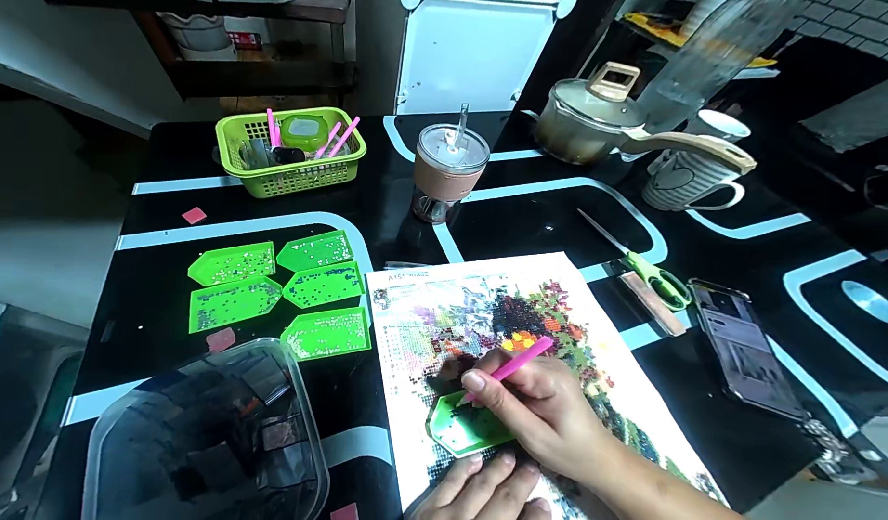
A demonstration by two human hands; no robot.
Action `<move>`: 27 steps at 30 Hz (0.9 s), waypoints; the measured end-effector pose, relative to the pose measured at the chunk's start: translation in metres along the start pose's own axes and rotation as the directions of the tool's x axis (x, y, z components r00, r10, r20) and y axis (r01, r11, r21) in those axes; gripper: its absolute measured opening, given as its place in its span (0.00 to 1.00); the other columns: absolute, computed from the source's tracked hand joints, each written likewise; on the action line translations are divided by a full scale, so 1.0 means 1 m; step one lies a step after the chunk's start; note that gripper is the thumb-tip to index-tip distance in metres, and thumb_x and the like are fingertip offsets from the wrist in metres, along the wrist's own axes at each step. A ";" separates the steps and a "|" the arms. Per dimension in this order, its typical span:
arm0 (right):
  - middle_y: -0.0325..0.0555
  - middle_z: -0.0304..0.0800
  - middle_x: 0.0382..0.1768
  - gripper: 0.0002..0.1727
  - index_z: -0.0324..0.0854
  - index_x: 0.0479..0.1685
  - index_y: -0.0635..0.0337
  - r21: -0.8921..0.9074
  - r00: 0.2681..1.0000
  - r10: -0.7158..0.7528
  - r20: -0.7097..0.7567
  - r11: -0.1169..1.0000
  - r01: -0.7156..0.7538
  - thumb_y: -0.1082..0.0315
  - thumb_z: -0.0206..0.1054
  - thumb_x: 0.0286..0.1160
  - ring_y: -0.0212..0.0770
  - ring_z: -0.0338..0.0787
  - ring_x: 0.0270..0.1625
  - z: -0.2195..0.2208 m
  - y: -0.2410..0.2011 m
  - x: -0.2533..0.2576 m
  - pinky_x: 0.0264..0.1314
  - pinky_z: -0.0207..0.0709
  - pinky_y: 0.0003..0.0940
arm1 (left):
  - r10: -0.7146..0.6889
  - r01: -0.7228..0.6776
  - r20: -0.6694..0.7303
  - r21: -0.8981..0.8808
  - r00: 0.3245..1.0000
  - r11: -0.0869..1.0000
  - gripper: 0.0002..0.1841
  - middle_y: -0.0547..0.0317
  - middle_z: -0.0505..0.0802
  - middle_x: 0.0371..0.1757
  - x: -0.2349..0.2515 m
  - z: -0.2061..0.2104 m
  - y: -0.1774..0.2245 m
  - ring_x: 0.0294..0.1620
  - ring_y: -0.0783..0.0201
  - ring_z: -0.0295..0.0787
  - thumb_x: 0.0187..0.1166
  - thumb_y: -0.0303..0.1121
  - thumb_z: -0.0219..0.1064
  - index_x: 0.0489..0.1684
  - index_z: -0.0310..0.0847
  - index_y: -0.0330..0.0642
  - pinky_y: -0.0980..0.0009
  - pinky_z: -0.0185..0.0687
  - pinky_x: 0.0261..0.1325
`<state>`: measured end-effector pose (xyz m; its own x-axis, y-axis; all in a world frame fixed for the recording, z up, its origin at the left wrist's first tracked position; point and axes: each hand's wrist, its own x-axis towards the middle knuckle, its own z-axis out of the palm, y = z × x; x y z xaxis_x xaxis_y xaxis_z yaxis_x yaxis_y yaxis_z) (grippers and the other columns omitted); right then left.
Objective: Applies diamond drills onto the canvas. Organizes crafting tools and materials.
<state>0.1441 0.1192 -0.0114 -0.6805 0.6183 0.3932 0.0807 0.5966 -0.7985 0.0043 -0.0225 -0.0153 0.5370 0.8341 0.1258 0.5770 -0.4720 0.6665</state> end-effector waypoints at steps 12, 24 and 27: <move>0.38 0.89 0.29 0.17 0.86 0.38 0.62 -0.019 1.000 0.006 -0.004 1.000 -0.006 0.60 0.59 0.91 0.22 0.87 0.34 -0.001 0.001 0.000 0.39 0.81 0.17 | 0.003 -0.002 -0.018 0.008 1.000 1.000 0.25 0.47 0.81 0.82 0.000 0.002 -0.001 0.86 0.49 0.72 0.82 0.39 0.66 0.77 0.78 0.39 0.52 0.60 0.88; 0.39 0.90 0.29 0.18 0.86 0.38 0.62 -0.031 1.000 -0.008 0.017 0.999 0.009 0.59 0.59 0.91 0.24 0.88 0.34 0.001 0.004 -0.001 0.41 0.82 0.20 | 0.000 0.000 -0.012 0.006 1.000 1.000 0.24 0.47 0.81 0.81 0.000 0.001 0.000 0.85 0.48 0.72 0.83 0.39 0.65 0.76 0.78 0.39 0.52 0.59 0.88; 0.39 0.89 0.28 0.18 0.86 0.38 0.62 -0.023 1.000 0.003 0.009 1.000 -0.002 0.59 0.59 0.91 0.23 0.88 0.34 0.000 0.004 -0.001 0.40 0.82 0.19 | -0.004 0.004 -0.004 0.003 1.000 1.000 0.25 0.47 0.81 0.82 0.000 0.001 0.000 0.86 0.48 0.72 0.83 0.39 0.65 0.77 0.78 0.39 0.52 0.59 0.88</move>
<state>0.1449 0.1210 -0.0150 -0.6871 0.6150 0.3868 0.0988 0.6066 -0.7889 0.0044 -0.0226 -0.0160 0.5320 0.8373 0.1260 0.5813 -0.4694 0.6646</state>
